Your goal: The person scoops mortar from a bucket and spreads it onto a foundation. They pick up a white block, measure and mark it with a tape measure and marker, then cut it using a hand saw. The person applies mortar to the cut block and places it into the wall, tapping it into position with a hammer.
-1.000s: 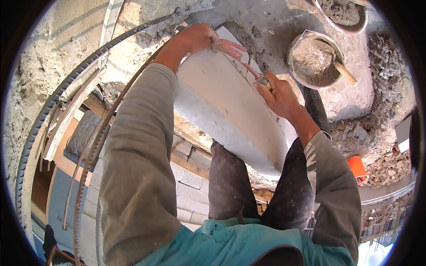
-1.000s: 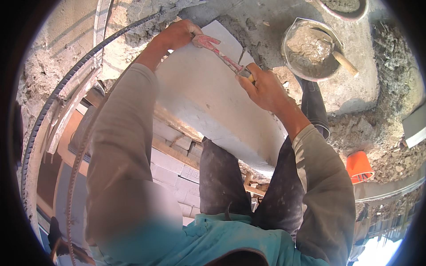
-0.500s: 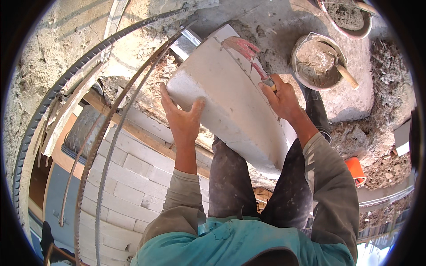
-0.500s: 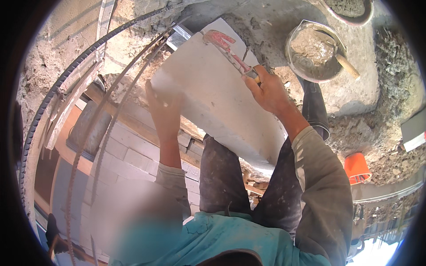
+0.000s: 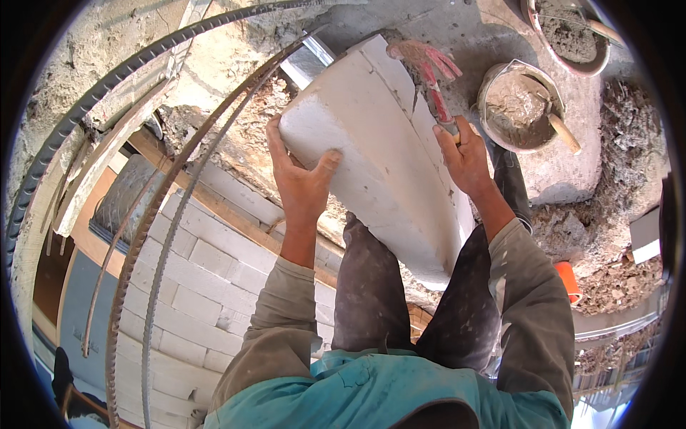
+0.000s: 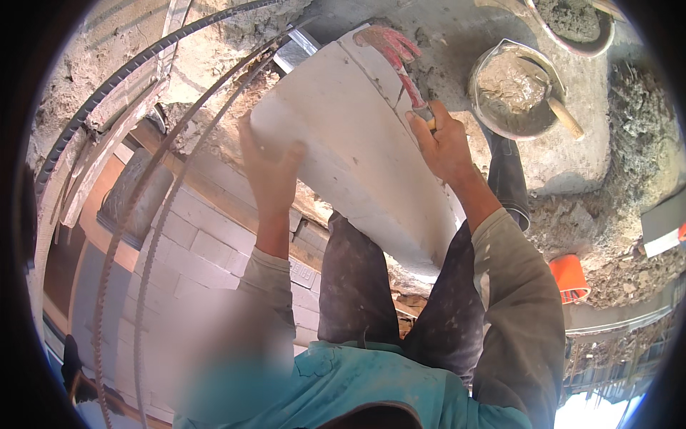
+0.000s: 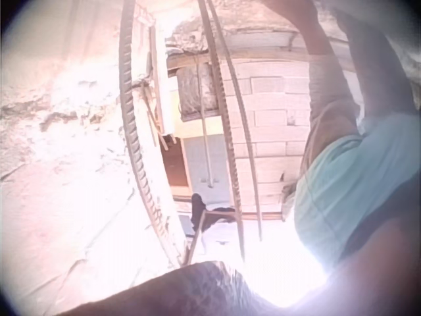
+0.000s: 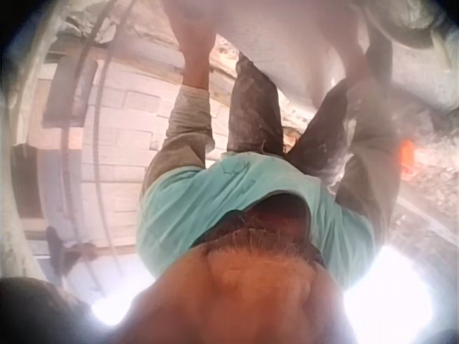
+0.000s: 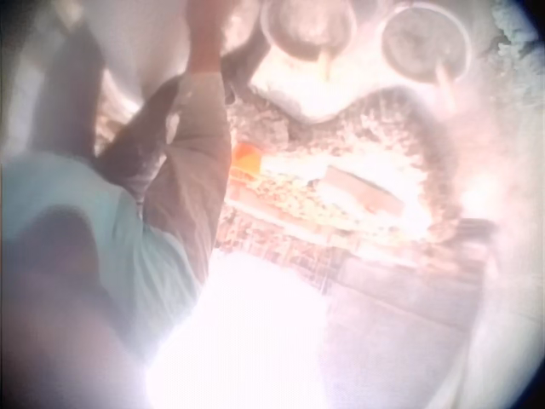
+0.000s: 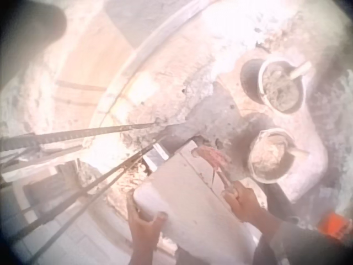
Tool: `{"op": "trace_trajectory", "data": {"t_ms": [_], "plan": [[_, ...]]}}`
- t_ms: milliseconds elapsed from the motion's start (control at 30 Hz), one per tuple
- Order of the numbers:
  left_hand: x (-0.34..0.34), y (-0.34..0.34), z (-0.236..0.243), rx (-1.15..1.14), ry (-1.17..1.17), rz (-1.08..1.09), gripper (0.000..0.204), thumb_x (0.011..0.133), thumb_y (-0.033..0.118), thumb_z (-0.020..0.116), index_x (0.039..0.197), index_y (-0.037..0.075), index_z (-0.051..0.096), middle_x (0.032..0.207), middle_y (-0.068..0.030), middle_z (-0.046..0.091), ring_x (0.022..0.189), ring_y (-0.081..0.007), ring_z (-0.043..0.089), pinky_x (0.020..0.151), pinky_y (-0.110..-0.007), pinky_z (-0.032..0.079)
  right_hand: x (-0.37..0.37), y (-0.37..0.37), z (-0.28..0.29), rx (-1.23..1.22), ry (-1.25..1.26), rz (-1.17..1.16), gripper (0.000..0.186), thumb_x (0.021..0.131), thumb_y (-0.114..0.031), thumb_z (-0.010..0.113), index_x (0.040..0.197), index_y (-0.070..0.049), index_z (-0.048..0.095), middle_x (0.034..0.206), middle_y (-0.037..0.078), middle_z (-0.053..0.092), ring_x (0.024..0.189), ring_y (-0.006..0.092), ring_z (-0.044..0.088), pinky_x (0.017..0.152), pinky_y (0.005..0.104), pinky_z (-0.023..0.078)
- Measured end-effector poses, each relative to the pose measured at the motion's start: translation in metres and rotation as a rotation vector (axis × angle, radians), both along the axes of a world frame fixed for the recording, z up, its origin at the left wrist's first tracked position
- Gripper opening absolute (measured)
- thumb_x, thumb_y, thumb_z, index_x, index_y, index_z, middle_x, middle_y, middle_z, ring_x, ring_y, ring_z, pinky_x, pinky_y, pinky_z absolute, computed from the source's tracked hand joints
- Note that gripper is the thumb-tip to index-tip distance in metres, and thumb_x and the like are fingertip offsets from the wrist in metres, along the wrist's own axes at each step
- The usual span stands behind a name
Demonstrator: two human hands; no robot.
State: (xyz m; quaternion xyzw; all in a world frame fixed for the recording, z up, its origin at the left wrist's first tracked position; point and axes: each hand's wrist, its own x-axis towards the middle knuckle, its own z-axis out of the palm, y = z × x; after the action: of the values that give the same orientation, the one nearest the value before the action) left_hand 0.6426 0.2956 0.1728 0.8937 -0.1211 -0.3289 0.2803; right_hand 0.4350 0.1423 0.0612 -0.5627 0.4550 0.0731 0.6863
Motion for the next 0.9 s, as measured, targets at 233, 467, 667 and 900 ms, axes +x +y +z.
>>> {"op": "trace_trajectory", "data": {"t_ms": [233,467,667,900], "plan": [[-0.011,0.033,-0.042,-0.308,0.283,0.565,0.086,0.081,0.036,0.079,0.142,-0.006,0.036,0.13,-0.0147,0.054,0.115,-0.0246,0.055,0.102,-0.038,0.046,-0.018,0.009,-0.026,0.214,0.161,-0.008,0.044,0.099,-0.04,0.059,0.106,0.003,0.058,0.06,0.006,0.056,0.053,0.0134,0.054,0.052,0.0309,0.044],[-0.011,0.035,-0.039,-0.201,0.215,0.425,0.08,0.079,0.048,0.082,0.13,-0.006,0.049,0.119,-0.0117,0.06,0.106,-0.0202,0.057,0.094,-0.034,0.048,-0.015,0.022,-0.009,0.06,0.172,0.067,0.042,0.099,-0.037,0.059,0.103,0.004,0.056,0.063,0.015,0.058,0.057,0.0219,0.058,0.057,0.0368,0.047],[-0.009,0.015,-0.031,-0.257,0.239,0.382,0.084,0.078,0.048,0.085,0.13,-0.006,0.048,0.118,-0.0108,0.06,0.106,-0.0197,0.058,0.093,-0.034,0.049,0.004,0.0,0.015,-0.048,0.014,0.12,0.034,0.099,-0.03,0.061,0.102,0.004,0.055,0.062,0.016,0.057,0.056,0.0224,0.056,0.057,0.0364,0.046],[-0.009,0.0,-0.031,-0.244,-0.071,0.25,0.089,0.075,0.043,0.085,0.139,0.001,0.039,0.137,-0.0197,0.048,0.123,-0.0265,0.052,0.103,-0.04,0.046,-0.003,-0.009,0.016,0.039,0.058,-0.009,0.034,0.099,-0.029,0.06,0.105,0.004,0.056,0.06,0.011,0.055,0.054,0.0171,0.054,0.053,0.0333,0.043]]}}
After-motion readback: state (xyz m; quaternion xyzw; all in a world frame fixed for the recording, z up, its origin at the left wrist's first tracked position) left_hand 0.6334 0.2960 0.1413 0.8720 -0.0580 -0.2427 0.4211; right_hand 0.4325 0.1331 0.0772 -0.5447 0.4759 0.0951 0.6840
